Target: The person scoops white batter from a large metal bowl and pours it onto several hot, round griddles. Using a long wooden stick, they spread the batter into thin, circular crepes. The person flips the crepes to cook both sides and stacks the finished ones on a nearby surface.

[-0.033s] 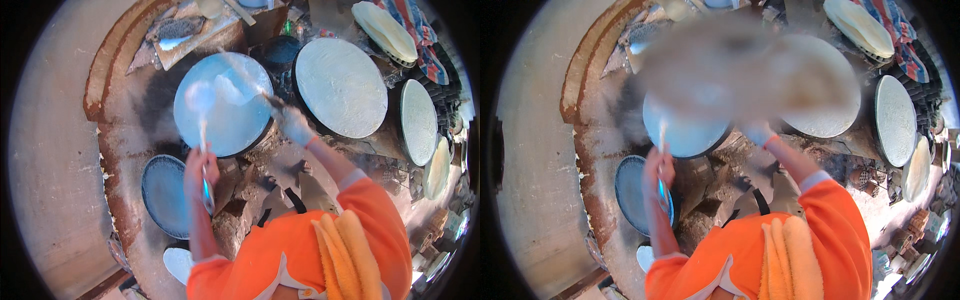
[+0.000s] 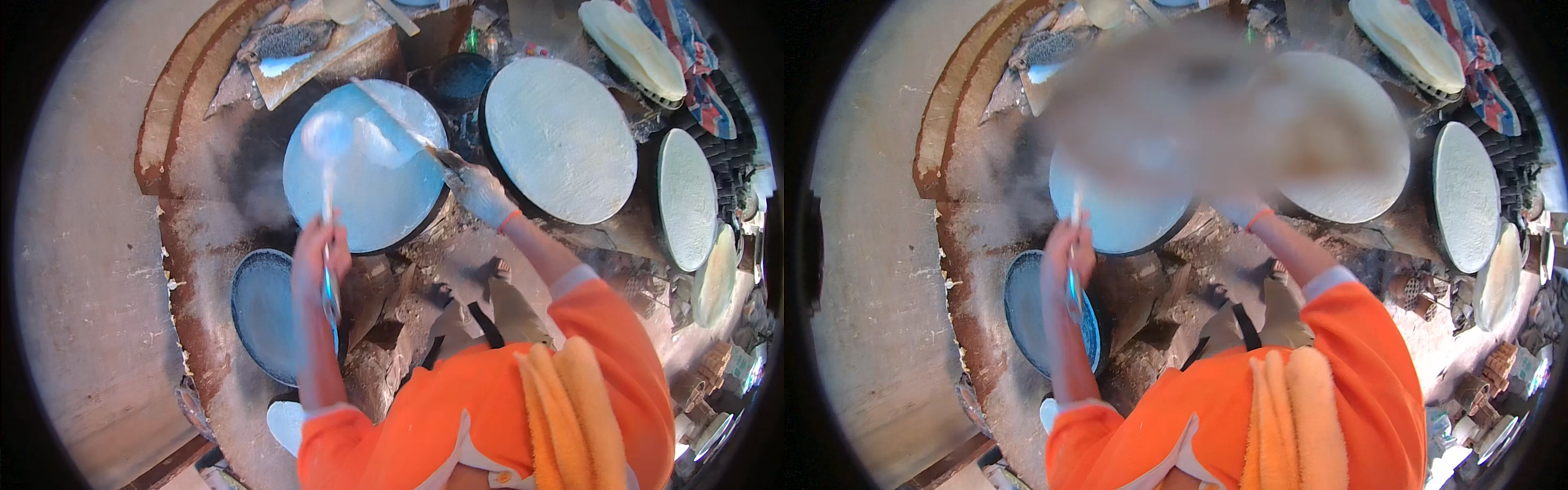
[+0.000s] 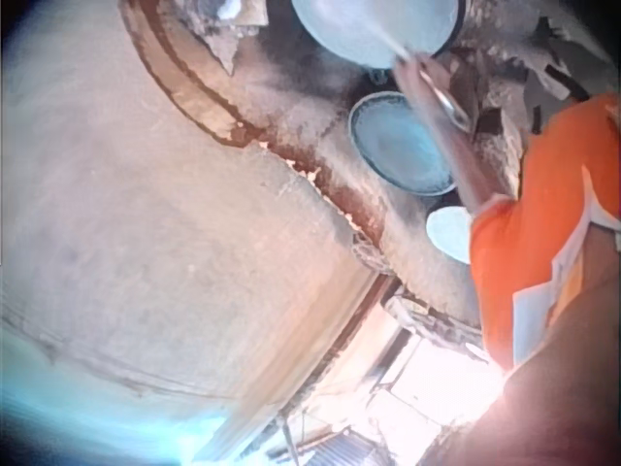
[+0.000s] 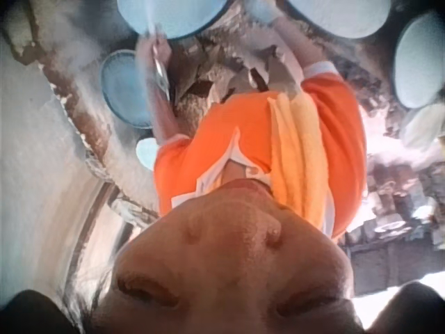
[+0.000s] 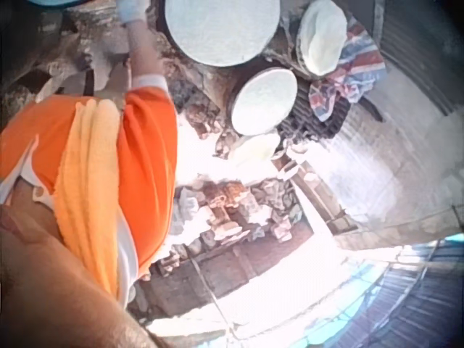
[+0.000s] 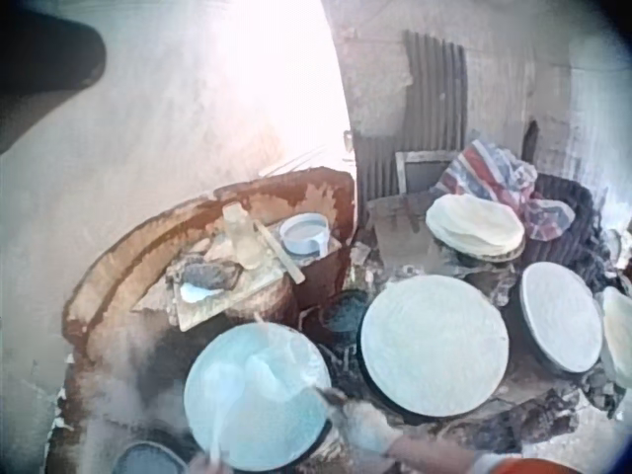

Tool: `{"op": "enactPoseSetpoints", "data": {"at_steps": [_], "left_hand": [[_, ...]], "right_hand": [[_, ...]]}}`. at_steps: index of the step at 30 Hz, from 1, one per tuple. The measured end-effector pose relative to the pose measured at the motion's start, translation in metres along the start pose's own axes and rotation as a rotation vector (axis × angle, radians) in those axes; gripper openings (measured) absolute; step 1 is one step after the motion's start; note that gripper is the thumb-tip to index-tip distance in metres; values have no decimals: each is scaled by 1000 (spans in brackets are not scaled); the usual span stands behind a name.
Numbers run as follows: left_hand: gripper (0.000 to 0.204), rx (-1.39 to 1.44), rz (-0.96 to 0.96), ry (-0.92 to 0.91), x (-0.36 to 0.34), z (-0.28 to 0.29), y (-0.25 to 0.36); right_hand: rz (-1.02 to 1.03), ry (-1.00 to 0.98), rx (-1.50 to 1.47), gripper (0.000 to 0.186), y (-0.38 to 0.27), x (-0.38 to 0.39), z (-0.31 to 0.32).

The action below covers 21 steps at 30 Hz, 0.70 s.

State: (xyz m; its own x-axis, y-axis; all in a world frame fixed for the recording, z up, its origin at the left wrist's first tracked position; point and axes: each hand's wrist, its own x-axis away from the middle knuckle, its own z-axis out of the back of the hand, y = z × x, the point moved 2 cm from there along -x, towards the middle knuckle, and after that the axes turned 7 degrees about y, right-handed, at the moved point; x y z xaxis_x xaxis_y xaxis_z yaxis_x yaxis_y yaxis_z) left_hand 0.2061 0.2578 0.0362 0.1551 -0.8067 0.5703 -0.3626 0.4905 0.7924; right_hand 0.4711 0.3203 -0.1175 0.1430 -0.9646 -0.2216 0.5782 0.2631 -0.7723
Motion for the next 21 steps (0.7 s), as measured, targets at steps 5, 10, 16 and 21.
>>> {"op": "enactPoseSetpoints", "data": {"at_steps": [5, 10, 16, 21], "left_hand": [[16, -135, -130, 4, -53, -2, 20], [17, -218, -12, 92, -15, 29, -20], [13, -332, 9, -8, 26, 34, -48], [10, -95, 2, 70, 53, 32, -99]], "right_hand": [[-564, -402, -867, 32, -21, 46, 15], [-785, -132, -983, 30, -24, 64, -26], [-315, -144, -150, 29, 7, 75, -53], [-362, -389, -234, 33, -75, 65, -43]]}}
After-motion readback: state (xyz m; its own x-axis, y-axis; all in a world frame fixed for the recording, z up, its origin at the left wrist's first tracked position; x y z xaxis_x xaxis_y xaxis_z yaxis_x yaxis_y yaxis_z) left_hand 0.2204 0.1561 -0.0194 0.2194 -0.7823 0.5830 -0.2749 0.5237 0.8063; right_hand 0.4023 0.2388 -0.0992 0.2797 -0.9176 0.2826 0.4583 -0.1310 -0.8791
